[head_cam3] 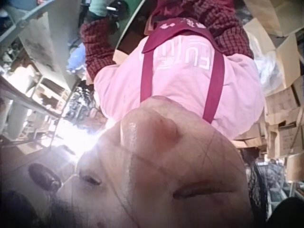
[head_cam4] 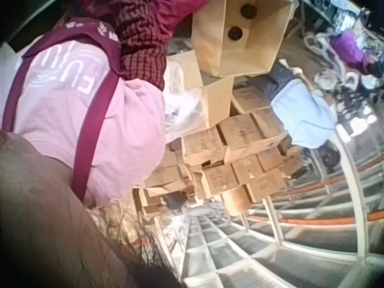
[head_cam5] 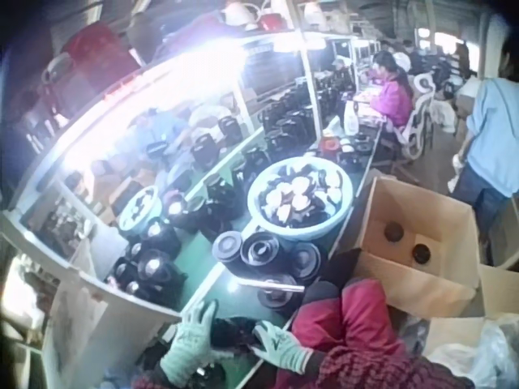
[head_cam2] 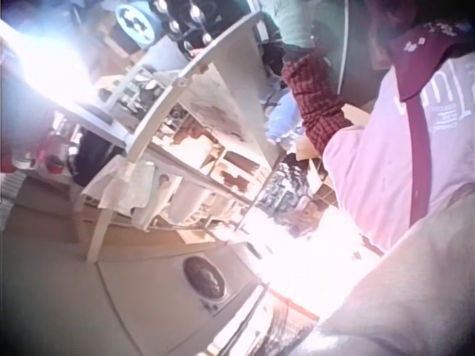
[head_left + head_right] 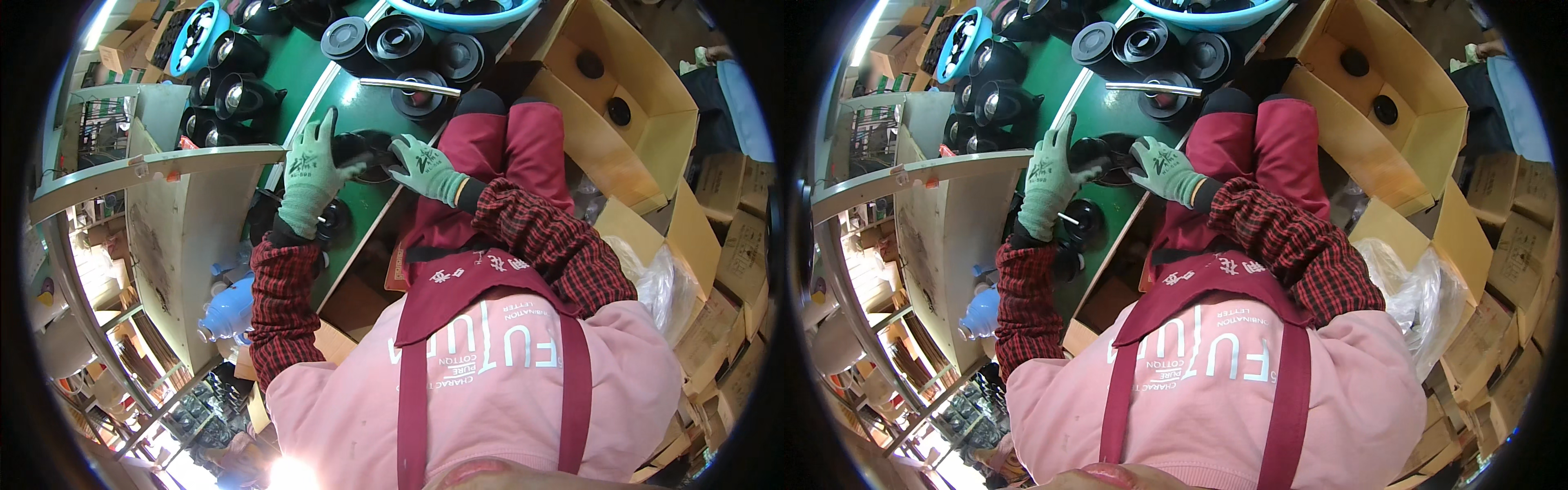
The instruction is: The person assembles black kettles by attaching lids and handles while seated on the floor. They repeatedly pick up kettle bodies, lids, and handles from a blue basin and nearby boxes, then place the assembled units on the green table.
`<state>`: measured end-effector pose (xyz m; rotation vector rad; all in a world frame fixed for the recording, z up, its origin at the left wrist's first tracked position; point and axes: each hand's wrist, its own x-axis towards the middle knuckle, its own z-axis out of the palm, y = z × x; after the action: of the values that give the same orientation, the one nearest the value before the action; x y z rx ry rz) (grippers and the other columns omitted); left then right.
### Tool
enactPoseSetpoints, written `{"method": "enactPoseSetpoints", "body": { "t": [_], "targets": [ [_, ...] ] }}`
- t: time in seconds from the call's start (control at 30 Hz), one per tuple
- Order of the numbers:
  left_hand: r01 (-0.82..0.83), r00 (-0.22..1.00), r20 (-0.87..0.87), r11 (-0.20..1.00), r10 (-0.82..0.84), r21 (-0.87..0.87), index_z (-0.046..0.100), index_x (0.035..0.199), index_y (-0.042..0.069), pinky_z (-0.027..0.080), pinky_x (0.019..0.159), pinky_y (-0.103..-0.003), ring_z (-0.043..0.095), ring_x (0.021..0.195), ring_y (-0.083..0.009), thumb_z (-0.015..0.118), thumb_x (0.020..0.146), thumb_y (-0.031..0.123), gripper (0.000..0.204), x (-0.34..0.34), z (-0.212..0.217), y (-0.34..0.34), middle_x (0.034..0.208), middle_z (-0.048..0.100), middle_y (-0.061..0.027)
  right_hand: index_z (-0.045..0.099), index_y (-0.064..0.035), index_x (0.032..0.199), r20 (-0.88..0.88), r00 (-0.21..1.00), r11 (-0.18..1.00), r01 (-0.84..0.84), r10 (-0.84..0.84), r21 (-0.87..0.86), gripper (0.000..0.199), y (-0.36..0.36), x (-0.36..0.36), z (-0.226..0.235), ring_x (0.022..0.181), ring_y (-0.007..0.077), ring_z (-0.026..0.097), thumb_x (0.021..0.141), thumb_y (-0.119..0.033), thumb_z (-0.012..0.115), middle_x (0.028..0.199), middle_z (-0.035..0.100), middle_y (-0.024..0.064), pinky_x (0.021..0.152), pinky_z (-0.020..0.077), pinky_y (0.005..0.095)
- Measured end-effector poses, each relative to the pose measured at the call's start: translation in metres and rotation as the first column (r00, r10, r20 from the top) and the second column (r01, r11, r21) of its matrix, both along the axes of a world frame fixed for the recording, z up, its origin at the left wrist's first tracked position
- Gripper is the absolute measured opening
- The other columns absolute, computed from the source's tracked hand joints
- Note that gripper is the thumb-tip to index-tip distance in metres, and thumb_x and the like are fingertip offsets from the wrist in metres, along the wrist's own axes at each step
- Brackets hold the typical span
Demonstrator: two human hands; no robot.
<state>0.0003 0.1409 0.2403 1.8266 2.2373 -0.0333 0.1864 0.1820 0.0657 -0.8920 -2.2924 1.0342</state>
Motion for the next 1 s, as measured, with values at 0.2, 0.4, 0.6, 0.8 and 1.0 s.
{"method": "enactPoseSetpoints", "body": {
  "t": [0.2, 0.4, 0.6, 0.8, 1.0],
  "targets": [
    [0.409, 0.910, -0.145, 0.902, -0.390, 0.141, 0.042, 0.155, 0.018, 0.037, 0.113, -0.047, 0.052, 0.130, -0.0353, 0.083, 0.073, 0.017, 0.091, -0.020, 0.024, 0.014, 0.146, 0.052, -0.0150, 0.055, -0.0096, 0.124, 0.038, 0.999, 1.000, 0.005, -0.004, -0.030, 0.048, 0.000, -0.001, 0.003, 0.107, 0.0366, 0.064, 0.090, -0.041, 0.068, 0.122, 0.056, 0.0169, 0.088, 0.0534, 0.0475],
    [0.059, 0.968, -0.238, 0.994, -0.080, -0.095, 0.062, 0.122, 0.010, 0.051, 0.089, -0.047, 0.070, 0.100, -0.0331, 0.071, 0.085, 0.056, 0.059, 0.002, 0.006, 0.017, 0.112, 0.068, -0.0139, 0.054, -0.0101, 0.122, 0.025, 1.000, 0.999, -0.008, 0.009, -0.034, 0.047, 0.001, -0.002, 0.003, 0.108, 0.0373, 0.063, 0.088, -0.039, 0.070, 0.121, 0.056, 0.0170, 0.088, 0.0524, 0.0480],
    [0.554, 0.539, 0.678, 0.816, -0.500, 0.162, 0.062, 0.136, 0.009, 0.043, 0.111, -0.040, 0.058, 0.129, -0.0295, 0.086, 0.072, 0.009, 0.069, 0.013, 0.027, 0.016, 0.133, 0.065, -0.0125, 0.054, -0.0083, 0.126, 0.112, 0.993, 1.000, -0.021, 0.019, 0.018, 0.050, 0.002, 0.000, 0.010, 0.109, 0.0402, 0.062, 0.088, -0.035, 0.071, 0.129, 0.054, 0.0196, 0.089, 0.0531, 0.0479],
    [0.102, 0.961, -0.246, 0.989, -0.125, -0.105, 0.057, 0.128, 0.006, 0.054, 0.088, -0.043, 0.068, 0.104, -0.0327, 0.081, 0.080, 0.047, 0.067, 0.001, 0.006, 0.021, 0.113, 0.066, -0.0146, 0.055, -0.0080, 0.120, 0.051, 0.999, 0.999, -0.022, 0.020, 0.040, 0.042, 0.004, -0.001, 0.009, 0.104, 0.0390, 0.063, 0.089, -0.033, 0.070, 0.119, 0.058, 0.0165, 0.081, 0.0540, 0.0468],
    [0.667, 0.683, -0.174, 0.703, -0.709, -0.248, 0.056, 0.132, 0.012, 0.044, 0.103, -0.045, 0.055, 0.119, -0.0317, 0.088, 0.063, 0.022, 0.077, -0.002, 0.004, 0.008, 0.124, 0.055, -0.0106, 0.057, -0.0064, 0.115, -0.011, 0.966, 0.964, -0.257, 0.258, 0.062, 0.035, 0.034, 0.003, -0.002, 0.103, 0.0369, 0.064, 0.090, -0.029, 0.068, 0.114, 0.061, 0.0159, 0.084, 0.0536, 0.0457]
  ]
}}
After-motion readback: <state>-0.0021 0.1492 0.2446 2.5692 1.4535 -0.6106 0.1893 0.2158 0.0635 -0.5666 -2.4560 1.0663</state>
